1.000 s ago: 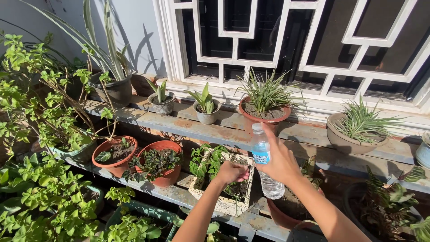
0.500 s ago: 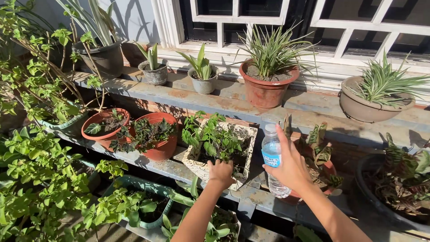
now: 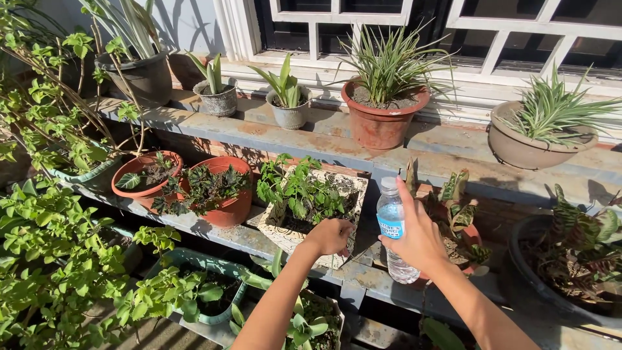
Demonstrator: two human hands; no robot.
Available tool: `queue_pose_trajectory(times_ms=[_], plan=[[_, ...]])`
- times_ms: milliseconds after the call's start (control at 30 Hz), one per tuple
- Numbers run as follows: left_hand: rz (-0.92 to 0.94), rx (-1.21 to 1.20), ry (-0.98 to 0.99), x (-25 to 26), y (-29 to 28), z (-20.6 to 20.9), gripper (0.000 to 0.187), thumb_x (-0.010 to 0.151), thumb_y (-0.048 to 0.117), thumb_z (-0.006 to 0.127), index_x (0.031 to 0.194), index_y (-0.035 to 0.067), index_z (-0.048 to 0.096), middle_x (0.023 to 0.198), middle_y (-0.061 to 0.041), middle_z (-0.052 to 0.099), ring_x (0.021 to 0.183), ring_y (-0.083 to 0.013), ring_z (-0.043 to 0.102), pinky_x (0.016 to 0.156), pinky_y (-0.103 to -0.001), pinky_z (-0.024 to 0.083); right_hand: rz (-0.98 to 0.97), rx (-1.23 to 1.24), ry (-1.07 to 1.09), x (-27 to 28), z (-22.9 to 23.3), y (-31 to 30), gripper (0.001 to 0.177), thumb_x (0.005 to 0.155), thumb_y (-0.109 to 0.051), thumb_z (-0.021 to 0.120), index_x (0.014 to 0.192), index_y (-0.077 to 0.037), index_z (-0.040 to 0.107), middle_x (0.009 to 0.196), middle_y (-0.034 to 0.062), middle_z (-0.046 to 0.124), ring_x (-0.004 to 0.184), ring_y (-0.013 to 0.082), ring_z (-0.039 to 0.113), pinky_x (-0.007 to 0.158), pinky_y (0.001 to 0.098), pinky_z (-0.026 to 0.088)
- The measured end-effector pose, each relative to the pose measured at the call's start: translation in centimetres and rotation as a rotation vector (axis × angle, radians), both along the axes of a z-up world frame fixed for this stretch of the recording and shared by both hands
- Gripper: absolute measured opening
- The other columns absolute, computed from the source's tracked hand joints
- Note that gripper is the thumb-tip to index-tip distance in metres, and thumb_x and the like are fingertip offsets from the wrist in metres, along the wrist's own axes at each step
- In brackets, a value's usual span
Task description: Watering various potted plants using a water bottle and a plastic jar.
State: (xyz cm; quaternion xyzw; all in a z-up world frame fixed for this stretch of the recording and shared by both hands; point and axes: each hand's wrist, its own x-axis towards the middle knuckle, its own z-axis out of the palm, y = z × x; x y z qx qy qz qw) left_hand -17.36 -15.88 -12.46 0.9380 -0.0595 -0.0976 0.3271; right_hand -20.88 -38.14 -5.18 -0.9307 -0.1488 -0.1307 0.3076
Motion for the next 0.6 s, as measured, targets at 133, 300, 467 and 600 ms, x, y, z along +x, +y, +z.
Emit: queue_pose_trajectory(times_ms=[133,300,467,600], plan=[[-0.073,-0.233,0.122,-0.7,1.2,2.8,0.030,0.101,0.019,0.050,0.124,0.012,0.068,0.083,-0.017,0.079,0.079,-0.0294,0.080,0.079,-0.035,0.063,-0.003,0.002,0.018,-0.2,0.1,-0.2,0.131,0.060,-0.018,0.092,0.160,-0.034,0.009,0.131,0.0225,0.058,0.109,0.0485,0.065,0.090,0.0535,0.056],[-0.144,0.630,-0.279,2.9,4.3,-5.1,0.028,0.092,0.006,0.059,0.115,0.014,0.072,0.105,-0.011,0.074,0.102,-0.0274,0.071,0.090,-0.040,0.057,-0.017,0.030,0.042,0.0,-0.7,-0.9,0.131,0.059,-0.013,0.090,0.159,-0.035,0.009,0.139,0.0205,0.054,0.113,0.0464,0.064,0.093,0.0520,0.056],[-0.062,0.664,-0.453,3.9,5.0,-8.3,0.035,0.084,0.003,0.065,0.118,0.013,0.067,0.127,-0.012,0.061,0.105,-0.0285,0.068,0.097,-0.051,0.049,-0.058,-0.003,0.089,-0.5,-1.5,-1.6,0.134,0.061,-0.017,0.091,0.164,-0.037,0.007,0.142,0.0193,0.053,0.113,0.0450,0.065,0.093,0.0510,0.056],[0.245,0.577,-0.398,3.0,4.4,-7.1,0.054,0.083,0.005,0.071,0.136,0.007,0.059,0.124,-0.012,0.064,0.098,-0.0297,0.070,0.085,-0.050,0.050,-0.081,0.011,0.129,-0.8,-2.0,-1.8,0.130,0.061,-0.017,0.090,0.160,-0.036,0.007,0.137,0.0180,0.057,0.113,0.0426,0.066,0.094,0.0498,0.056]])
